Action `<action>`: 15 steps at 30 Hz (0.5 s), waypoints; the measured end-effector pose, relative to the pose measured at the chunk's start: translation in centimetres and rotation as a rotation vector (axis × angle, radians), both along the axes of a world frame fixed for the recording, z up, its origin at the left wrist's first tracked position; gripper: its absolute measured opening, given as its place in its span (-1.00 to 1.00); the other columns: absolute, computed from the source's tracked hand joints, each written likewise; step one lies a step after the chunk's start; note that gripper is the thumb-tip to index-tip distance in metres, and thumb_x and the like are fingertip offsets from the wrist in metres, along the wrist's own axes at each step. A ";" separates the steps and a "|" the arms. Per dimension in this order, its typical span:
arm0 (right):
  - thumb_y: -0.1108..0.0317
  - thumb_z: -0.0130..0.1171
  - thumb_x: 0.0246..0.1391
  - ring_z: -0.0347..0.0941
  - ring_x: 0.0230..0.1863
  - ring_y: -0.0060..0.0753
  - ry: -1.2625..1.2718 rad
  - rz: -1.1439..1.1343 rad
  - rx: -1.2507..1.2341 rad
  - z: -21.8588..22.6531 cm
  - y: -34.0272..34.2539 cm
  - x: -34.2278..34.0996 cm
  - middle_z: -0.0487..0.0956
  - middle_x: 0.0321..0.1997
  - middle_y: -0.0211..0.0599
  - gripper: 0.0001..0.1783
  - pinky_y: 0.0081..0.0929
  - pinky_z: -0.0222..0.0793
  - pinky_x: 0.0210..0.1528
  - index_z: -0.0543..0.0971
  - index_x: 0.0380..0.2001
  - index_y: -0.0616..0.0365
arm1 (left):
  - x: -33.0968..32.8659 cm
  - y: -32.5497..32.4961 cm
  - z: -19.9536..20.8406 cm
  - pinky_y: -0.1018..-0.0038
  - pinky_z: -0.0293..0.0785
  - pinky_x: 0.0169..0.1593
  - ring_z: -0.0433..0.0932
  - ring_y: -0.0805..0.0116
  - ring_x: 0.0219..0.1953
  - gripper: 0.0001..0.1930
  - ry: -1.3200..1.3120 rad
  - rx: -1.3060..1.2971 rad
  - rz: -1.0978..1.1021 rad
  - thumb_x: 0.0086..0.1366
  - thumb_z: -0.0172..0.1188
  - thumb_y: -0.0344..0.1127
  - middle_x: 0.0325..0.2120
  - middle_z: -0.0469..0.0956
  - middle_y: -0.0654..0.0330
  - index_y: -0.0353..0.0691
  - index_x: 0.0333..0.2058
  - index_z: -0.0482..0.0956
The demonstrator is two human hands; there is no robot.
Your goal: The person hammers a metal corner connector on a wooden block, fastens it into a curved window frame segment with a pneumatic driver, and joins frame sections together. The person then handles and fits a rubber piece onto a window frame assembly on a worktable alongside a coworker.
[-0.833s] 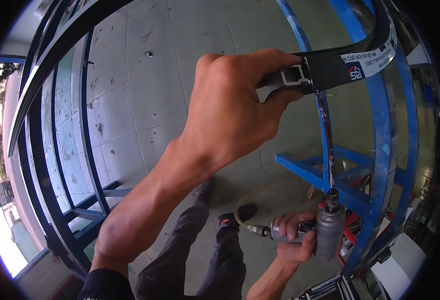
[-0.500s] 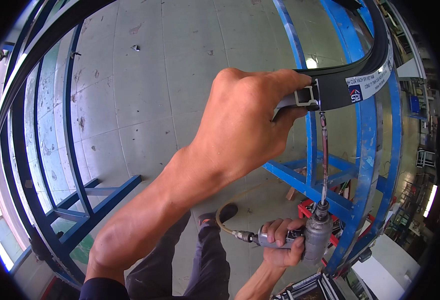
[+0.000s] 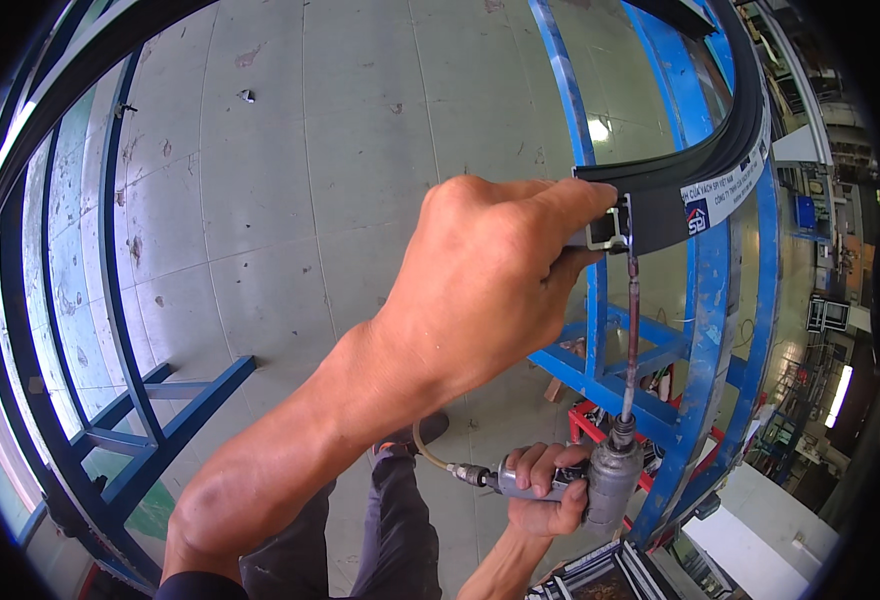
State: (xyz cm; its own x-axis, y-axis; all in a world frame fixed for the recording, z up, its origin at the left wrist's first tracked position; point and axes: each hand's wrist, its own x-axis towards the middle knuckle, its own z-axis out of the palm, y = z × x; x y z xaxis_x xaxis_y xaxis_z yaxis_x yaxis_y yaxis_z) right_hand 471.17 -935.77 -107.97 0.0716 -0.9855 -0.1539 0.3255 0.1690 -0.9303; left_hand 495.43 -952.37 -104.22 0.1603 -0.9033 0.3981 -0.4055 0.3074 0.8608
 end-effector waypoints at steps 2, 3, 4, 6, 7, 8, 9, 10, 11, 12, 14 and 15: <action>-0.14 0.22 0.38 0.33 -0.51 -0.45 -0.001 0.004 -0.002 -0.5 -0.2 0.0 0.36 -0.57 -0.50 -0.53 -0.24 0.38 -0.32 0.45 -0.02 0.02 | 0.0 -0.2 -0.2 0.33 0.65 -0.34 0.79 0.08 -0.38 -0.57 -0.019 0.025 -0.003 0.09 0.54 -0.56 -0.32 0.78 -0.05 -0.21 -0.02 0.79; -0.14 0.22 0.39 0.33 -0.51 -0.46 0.005 0.009 -0.012 -0.5 -0.3 0.0 0.35 -0.57 -0.51 -0.53 -0.25 0.36 -0.33 0.46 0.01 0.01 | -0.1 -0.2 -0.2 0.21 0.63 -0.33 0.74 -0.05 -0.38 -0.61 0.027 0.005 -0.011 0.07 0.45 -0.60 -0.35 0.74 -0.09 -0.30 -0.06 0.74; -0.14 0.22 0.39 0.33 -0.51 -0.46 0.012 0.013 -0.013 -0.4 -0.2 0.0 0.35 -0.57 -0.51 -0.53 -0.25 0.36 -0.33 0.46 0.01 0.01 | -0.2 -0.2 -0.3 0.09 0.62 -0.33 0.69 -0.19 -0.39 -0.65 0.075 -0.015 -0.019 0.06 0.36 -0.63 -0.38 0.69 -0.13 -0.40 -0.11 0.69; -0.15 0.21 0.40 0.32 -0.50 -0.47 0.009 -0.029 -0.012 -0.2 -0.2 -0.1 0.34 -0.58 -0.52 -0.50 -0.27 0.34 -0.34 0.46 0.09 0.00 | -0.7 -0.1 -0.6 0.08 0.61 -0.34 0.69 -0.19 -0.39 -0.67 0.086 -0.028 -0.021 0.04 0.33 -0.64 -0.39 0.68 -0.11 -0.40 -0.15 0.66; -0.15 0.21 0.40 0.32 -0.50 -0.47 0.020 -0.029 -0.013 -0.2 -0.3 -0.2 0.34 -0.58 -0.52 -0.50 -0.27 0.34 -0.34 0.46 0.09 0.00 | -0.8 -0.1 -0.7 0.07 0.61 -0.34 0.68 -0.18 -0.39 -0.69 0.091 -0.040 -0.026 0.03 0.29 -0.64 -0.40 0.67 -0.09 -0.41 -0.18 0.63; -0.20 0.22 0.39 0.32 -0.50 -0.47 0.031 -0.015 -0.022 -0.3 -0.4 -0.5 0.35 -0.56 -0.52 -0.46 -0.27 0.33 -0.35 0.46 0.12 -0.01 | -0.8 -0.2 -0.8 0.07 0.61 -0.34 0.68 -0.18 -0.39 -0.69 0.103 -0.040 -0.026 0.03 0.29 -0.64 -0.40 0.67 -0.09 -0.41 -0.18 0.63; -0.24 0.22 0.38 0.33 -0.50 -0.47 0.051 -0.007 -0.028 -0.3 -0.2 -0.5 0.36 -0.55 -0.52 -0.41 -0.28 0.32 -0.35 0.46 0.15 -0.01 | -0.8 -0.3 -0.9 0.07 0.60 -0.36 0.68 -0.17 -0.40 -0.73 0.085 -0.069 -0.031 0.03 0.26 -0.62 -0.43 0.65 -0.06 -0.39 -0.23 0.59; -0.24 0.22 0.38 0.33 -0.50 -0.47 0.072 -0.013 -0.025 -0.3 0.0 -0.5 0.36 -0.55 -0.52 -0.41 -0.28 0.32 -0.35 0.46 0.15 -0.01 | -0.7 -0.3 -1.1 0.07 0.60 -0.37 0.68 -0.15 -0.40 -0.77 0.070 -0.098 -0.036 0.03 0.24 -0.61 -0.45 0.62 -0.04 -0.37 -0.27 0.55; -0.29 0.22 0.37 0.33 -0.50 -0.47 0.052 -0.039 -0.010 -0.3 0.0 -0.5 0.37 -0.53 -0.52 -0.38 -0.29 0.32 -0.35 0.46 0.14 -0.02 | -0.7 -0.3 -1.2 0.07 0.60 -0.37 0.68 -0.15 -0.40 -0.77 0.092 -0.096 -0.042 0.03 0.24 -0.61 -0.45 0.62 -0.04 -0.37 -0.27 0.55; -0.33 0.23 0.35 0.33 -0.50 -0.48 0.031 -0.061 0.000 -0.4 -0.2 -0.6 0.37 -0.51 -0.53 -0.35 -0.30 0.32 -0.34 0.46 0.13 -0.02 | -0.7 -0.4 -1.4 0.07 0.60 -0.38 0.68 -0.13 -0.40 -0.81 0.086 -0.104 -0.028 0.05 0.23 -0.60 -0.46 0.61 -0.02 -0.35 -0.30 0.53; -0.38 0.23 0.32 0.33 -0.48 -0.49 0.060 -0.080 0.013 -0.2 -0.5 -0.6 0.37 -0.48 -0.54 -0.32 -0.33 0.32 -0.34 0.46 0.13 -0.03 | -0.6 -0.6 -1.9 0.07 0.60 -0.40 0.68 -0.11 -0.41 -0.84 0.101 -0.114 -0.016 0.08 0.22 -0.58 -0.48 0.60 -0.01 -0.33 -0.32 0.50; -0.36 0.23 0.33 0.33 -0.47 -0.49 0.082 -0.129 0.022 -0.3 -0.6 -0.5 0.36 -0.48 -0.55 -0.33 -0.35 0.32 -0.32 0.45 0.12 -0.03 | -0.6 -0.7 -2.0 0.08 0.60 -0.40 0.68 -0.10 -0.41 -0.84 0.085 -0.129 -0.013 0.08 0.22 -0.57 -0.48 0.59 0.00 -0.33 -0.32 0.51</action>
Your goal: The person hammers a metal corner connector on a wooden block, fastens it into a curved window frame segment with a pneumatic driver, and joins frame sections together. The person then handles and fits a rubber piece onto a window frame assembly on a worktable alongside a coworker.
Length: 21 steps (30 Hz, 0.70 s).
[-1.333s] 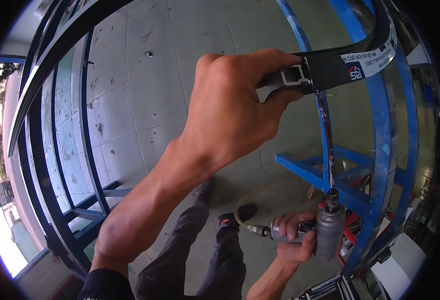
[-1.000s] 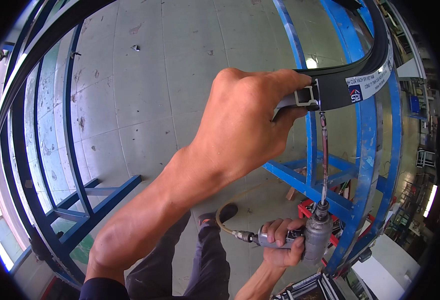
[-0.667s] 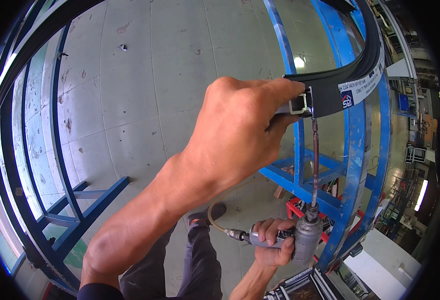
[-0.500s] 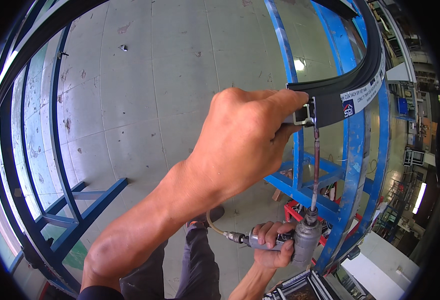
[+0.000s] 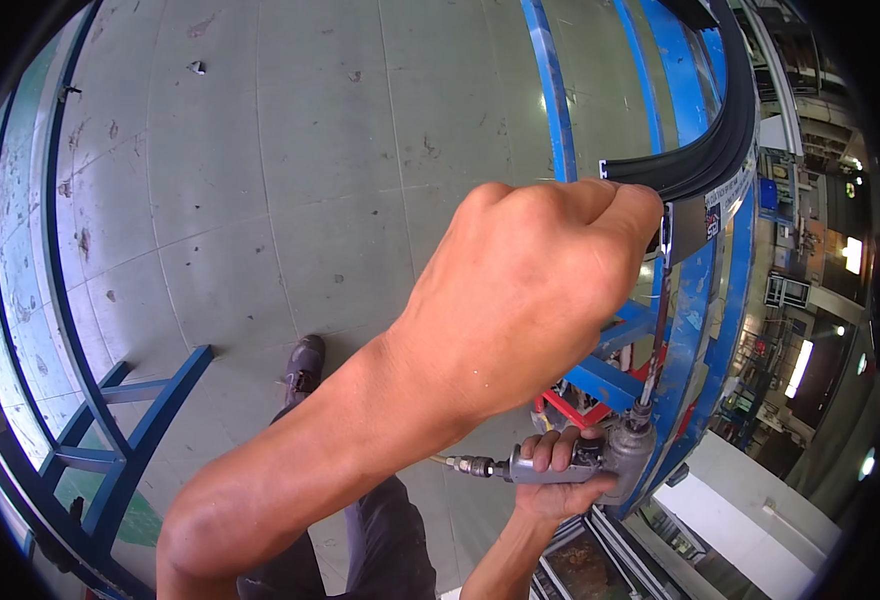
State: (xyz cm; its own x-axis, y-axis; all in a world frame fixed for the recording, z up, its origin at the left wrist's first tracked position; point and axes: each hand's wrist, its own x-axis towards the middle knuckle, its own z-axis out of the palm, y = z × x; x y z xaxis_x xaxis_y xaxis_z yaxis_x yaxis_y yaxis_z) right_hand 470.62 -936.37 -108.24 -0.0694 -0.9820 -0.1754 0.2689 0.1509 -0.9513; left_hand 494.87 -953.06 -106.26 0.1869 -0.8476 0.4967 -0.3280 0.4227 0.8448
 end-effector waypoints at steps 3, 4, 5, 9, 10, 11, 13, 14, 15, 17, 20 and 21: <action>-0.31 0.27 0.34 0.35 -0.42 -0.49 0.025 -0.049 0.048 0.5 -0.5 0.2 0.38 -0.43 -0.54 -0.37 -0.34 0.33 -0.25 0.45 0.13 -0.04 | -0.2 0.1 -0.5 0.08 0.60 -0.41 0.68 -0.10 -0.41 -0.85 0.003 -0.009 0.008 0.09 0.22 -0.56 -0.49 0.59 0.01 -0.32 -0.32 0.50; -0.28 0.28 0.34 0.36 -0.40 -0.48 0.000 -0.018 0.035 0.3 -0.6 0.3 0.39 -0.41 -0.52 -0.38 -0.32 0.33 -0.22 0.45 0.14 -0.05 | -0.3 0.2 -0.6 0.08 0.60 -0.41 0.68 -0.10 -0.41 -0.85 0.011 -0.005 0.011 0.09 0.22 -0.56 -0.49 0.58 0.02 -0.32 -0.32 0.50; -0.24 0.29 0.35 0.36 -0.39 -0.48 -0.028 0.011 0.021 0.2 -0.6 0.2 0.40 -0.38 -0.51 -0.40 -0.31 0.33 -0.19 0.45 0.15 -0.06 | -0.4 0.2 -0.6 0.08 0.60 -0.41 0.68 -0.10 -0.41 -0.85 0.016 -0.006 0.003 0.09 0.22 -0.56 -0.49 0.58 0.02 -0.32 -0.32 0.50; -0.36 0.35 0.24 0.39 -0.36 -0.44 -0.143 0.106 -0.016 0.1 0.0 -0.7 0.42 -0.35 -0.46 -0.27 -0.24 0.36 -0.15 0.43 0.17 -0.06 | -0.5 0.4 0.1 0.19 0.66 -0.27 0.74 -0.04 -0.34 -0.72 -0.021 0.069 -0.021 0.17 0.39 -0.50 -0.33 0.69 -0.01 -0.34 -0.12 0.61; -0.42 0.36 0.19 0.40 -0.36 -0.42 -0.156 0.115 -0.001 0.4 0.5 -1.4 0.43 -0.34 -0.43 -0.19 -0.21 0.38 -0.14 0.43 0.19 -0.04 | -0.7 0.3 0.4 0.30 0.71 -0.17 0.80 0.06 -0.29 -0.58 -0.045 0.101 -0.023 0.19 0.53 -0.48 -0.20 0.79 -0.03 -0.35 0.04 0.71; -0.42 0.36 0.19 0.40 -0.36 -0.42 -0.170 0.100 -0.003 0.5 0.9 -2.0 0.43 -0.34 -0.43 -0.19 -0.21 0.38 -0.14 0.43 0.19 -0.04 | -1.3 0.4 0.7 0.30 0.71 -0.17 0.80 0.06 -0.29 -0.58 -0.060 0.101 -0.038 0.19 0.53 -0.48 -0.20 0.79 -0.03 -0.35 0.04 0.71; -0.40 0.36 0.21 0.41 -0.36 -0.41 -0.216 0.118 0.054 0.8 2.0 -3.3 0.43 -0.33 -0.42 -0.18 -0.19 0.39 -0.14 0.43 0.23 -0.04 | -2.9 0.3 1.7 0.31 0.73 -0.10 0.81 0.08 -0.25 -0.42 0.428 0.208 0.029 0.37 0.48 -0.07 -0.22 0.79 -0.05 -0.47 0.13 0.62; -0.40 0.36 0.21 0.41 -0.36 -0.41 -0.235 0.099 0.052 0.9 2.7 -4.2 0.43 -0.33 -0.42 -0.18 -0.19 0.39 -0.14 0.43 0.23 -0.04 | -3.5 0.3 2.5 0.34 0.75 -0.19 0.80 0.14 -0.31 -0.18 0.579 0.339 0.074 0.42 0.31 0.31 -0.34 0.76 -0.04 -0.54 0.11 0.58; -0.38 0.37 0.21 0.41 -0.35 -0.42 -0.242 0.106 0.080 1.0 3.4 -4.9 0.44 -0.33 -0.42 -0.18 -0.19 0.38 -0.13 0.43 0.24 -0.03 | -1.5 -1.4 5.8 0.34 0.75 -0.19 0.80 0.14 -0.31 -0.18 0.545 0.347 0.065 0.42 0.31 0.31 -0.34 0.76 -0.04 -0.54 0.11 0.58; -0.37 0.38 0.22 0.41 -0.34 -0.42 -0.300 0.110 0.113 0.7 5.0 -6.2 0.45 -0.32 -0.43 -0.18 -0.20 0.38 -0.12 0.43 0.26 -0.02 | 2.7 -5.5 12.9 0.35 0.72 -0.02 0.79 0.18 -0.14 -0.17 1.087 1.332 -0.365 0.59 0.04 0.28 -0.20 0.74 -0.19 -0.64 0.16 0.55; -0.29 0.41 0.23 0.41 -0.31 -0.44 -0.233 0.127 0.179 0.4 8.8 -8.8 0.47 -0.33 -0.44 -0.19 -0.22 0.34 -0.07 0.43 0.28 0.03 | -3.8 -5.4 9.3 0.39 0.65 -0.29 0.72 0.19 -0.40 -0.12 0.719 1.145 -0.160 0.58 -0.13 0.42 -0.47 0.66 -0.02 -0.52 -0.05 0.63; -0.27 0.45 0.19 0.39 -0.31 -0.43 -0.240 0.123 0.225 0.2 10.0 -9.6 0.46 -0.36 -0.44 -0.15 -0.21 0.33 -0.07 0.44 0.30 0.07 | -4.7 -6.1 8.7 0.38 0.63 -0.32 0.70 0.20 -0.43 -0.15 0.397 1.136 -0.140 0.58 -0.14 0.42 -0.48 0.65 -0.01 -0.46 -0.08 0.63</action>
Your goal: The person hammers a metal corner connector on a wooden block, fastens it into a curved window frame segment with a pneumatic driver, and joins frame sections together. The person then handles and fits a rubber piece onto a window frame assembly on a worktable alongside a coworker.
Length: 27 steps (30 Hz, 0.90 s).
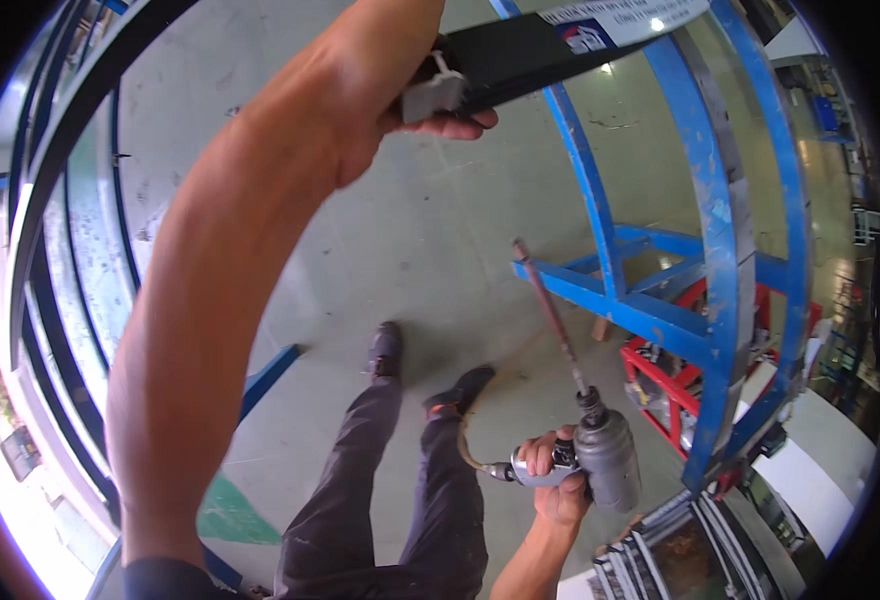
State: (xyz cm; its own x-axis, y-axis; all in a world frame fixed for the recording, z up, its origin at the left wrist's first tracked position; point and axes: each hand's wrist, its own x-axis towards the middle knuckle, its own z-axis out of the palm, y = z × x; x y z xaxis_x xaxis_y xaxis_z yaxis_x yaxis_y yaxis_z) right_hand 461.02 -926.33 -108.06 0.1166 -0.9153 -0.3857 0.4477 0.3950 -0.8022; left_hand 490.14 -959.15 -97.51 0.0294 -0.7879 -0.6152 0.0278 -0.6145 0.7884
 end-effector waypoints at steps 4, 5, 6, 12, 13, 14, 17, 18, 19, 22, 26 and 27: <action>-0.15 0.51 0.16 0.39 -0.31 -0.42 0.091 0.029 0.063 -1.9 4.6 -2.7 0.47 -0.38 -0.44 -0.14 -0.23 0.34 -0.07 0.44 0.30 0.19 | -0.9 0.6 -0.6 0.35 0.63 -0.36 0.69 0.21 -0.47 -0.22 -0.112 -0.102 -0.158 0.62 -0.18 0.37 -0.49 0.65 0.01 -0.38 -0.13 0.62; -0.12 0.52 0.15 0.39 -0.31 -0.41 0.154 0.056 0.112 -2.4 5.8 -3.3 0.47 -0.38 -0.43 -0.13 -0.24 0.35 -0.08 0.44 0.30 0.23 | -0.9 0.8 -1.4 0.34 0.64 -0.39 0.69 0.21 -0.49 -0.24 -0.118 -0.154 -0.152 0.64 -0.20 0.35 -0.49 0.65 0.00 -0.36 -0.14 0.62; -0.12 0.52 0.15 0.39 -0.31 -0.41 0.126 0.051 0.111 -2.6 6.6 -3.8 0.47 -0.38 -0.43 -0.13 -0.24 0.35 -0.08 0.44 0.30 0.23 | -1.2 0.8 -1.5 0.33 0.64 -0.42 0.69 0.21 -0.52 -0.25 -0.121 -0.211 -0.148 0.65 -0.21 0.33 -0.50 0.65 0.00 -0.34 -0.15 0.62; -0.06 0.54 0.10 0.42 -0.32 -0.41 0.170 0.005 0.247 -2.0 10.3 -7.5 0.48 -0.39 -0.39 -0.12 -0.24 0.38 -0.09 0.44 0.30 0.29 | -1.8 0.3 -1.2 0.32 0.68 -0.49 0.72 0.17 -0.53 -0.31 -0.235 -0.189 -0.053 0.65 -0.15 0.29 -0.51 0.66 -0.01 -0.33 -0.12 0.60; -0.05 0.52 0.12 0.42 -0.31 -0.41 0.141 -0.010 0.256 -1.9 10.7 -8.1 0.49 -0.37 -0.38 -0.13 -0.25 0.38 -0.09 0.43 0.30 0.29 | -1.8 0.3 -0.8 0.32 0.68 -0.51 0.72 0.16 -0.54 -0.33 -0.248 -0.156 -0.070 0.64 -0.11 0.28 -0.51 0.66 0.00 -0.33 -0.11 0.61; -0.05 0.52 0.12 0.42 -0.31 -0.41 0.137 -0.009 0.256 -1.9 11.3 -8.8 0.49 -0.37 -0.38 -0.13 -0.25 0.38 -0.09 0.43 0.30 0.29 | -1.9 0.4 -0.6 0.32 0.68 -0.51 0.72 0.16 -0.54 -0.33 -0.252 -0.156 -0.069 0.64 -0.11 0.28 -0.51 0.66 0.00 -0.33 -0.11 0.61; -0.02 0.47 0.18 0.42 -0.29 -0.40 0.156 0.001 0.245 -2.3 12.1 -10.4 0.49 -0.34 -0.38 -0.17 -0.25 0.38 -0.08 0.42 0.31 0.31 | -2.1 0.5 0.1 0.32 0.69 -0.52 0.73 0.15 -0.55 -0.33 -0.386 -0.113 -0.101 0.60 -0.02 0.30 -0.52 0.67 0.01 -0.34 -0.11 0.63; -0.02 0.47 0.18 0.42 -0.29 -0.40 0.158 0.005 0.243 -2.1 12.0 -10.5 0.49 -0.34 -0.38 -0.17 -0.25 0.38 -0.08 0.42 0.31 0.31 | -1.9 0.4 0.2 0.32 0.69 -0.52 0.74 0.15 -0.55 -0.31 -0.417 -0.083 -0.102 0.58 0.01 0.32 -0.53 0.67 0.01 -0.34 -0.13 0.65; -0.01 0.46 0.19 0.42 -0.29 -0.40 0.166 0.007 0.237 -2.0 11.9 -10.3 0.49 -0.34 -0.37 -0.18 -0.25 0.38 -0.08 0.42 0.32 0.31 | -1.6 0.3 0.2 0.32 0.70 -0.52 0.74 0.15 -0.55 -0.30 -0.448 -0.053 -0.103 0.56 0.04 0.34 -0.54 0.68 0.01 -0.35 -0.15 0.67; -0.01 0.43 0.22 0.42 -0.28 -0.39 0.196 0.022 0.230 -1.1 11.0 -9.5 0.49 -0.32 -0.36 -0.19 -0.25 0.38 -0.08 0.42 0.32 0.32 | -0.1 0.1 -0.1 0.32 0.69 -0.51 0.75 0.14 -0.55 -0.25 -0.399 -0.085 -0.129 0.53 0.07 0.38 -0.54 0.69 -0.02 -0.37 -0.17 0.71; 0.00 0.46 0.20 0.43 -0.28 -0.39 0.172 -0.035 0.265 1.6 10.9 -9.1 0.49 -0.34 -0.36 -0.21 -0.23 0.39 -0.07 0.44 0.30 0.30 | -1.3 -0.3 -1.0 0.32 0.74 -0.45 0.76 0.10 -0.54 -0.18 -0.293 -0.108 -0.111 0.50 0.07 0.43 -0.53 0.70 -0.02 -0.41 -0.05 0.72; 0.01 0.47 0.19 0.44 -0.29 -0.39 0.143 -0.073 0.286 2.8 11.6 -9.7 0.50 -0.36 -0.36 -0.21 -0.22 0.40 -0.06 0.45 0.29 0.30 | -2.5 -0.2 -1.9 0.35 0.73 -0.40 0.76 0.16 -0.49 -0.18 -0.284 -0.131 -0.124 0.46 0.14 0.42 -0.48 0.71 -0.02 -0.45 0.00 0.67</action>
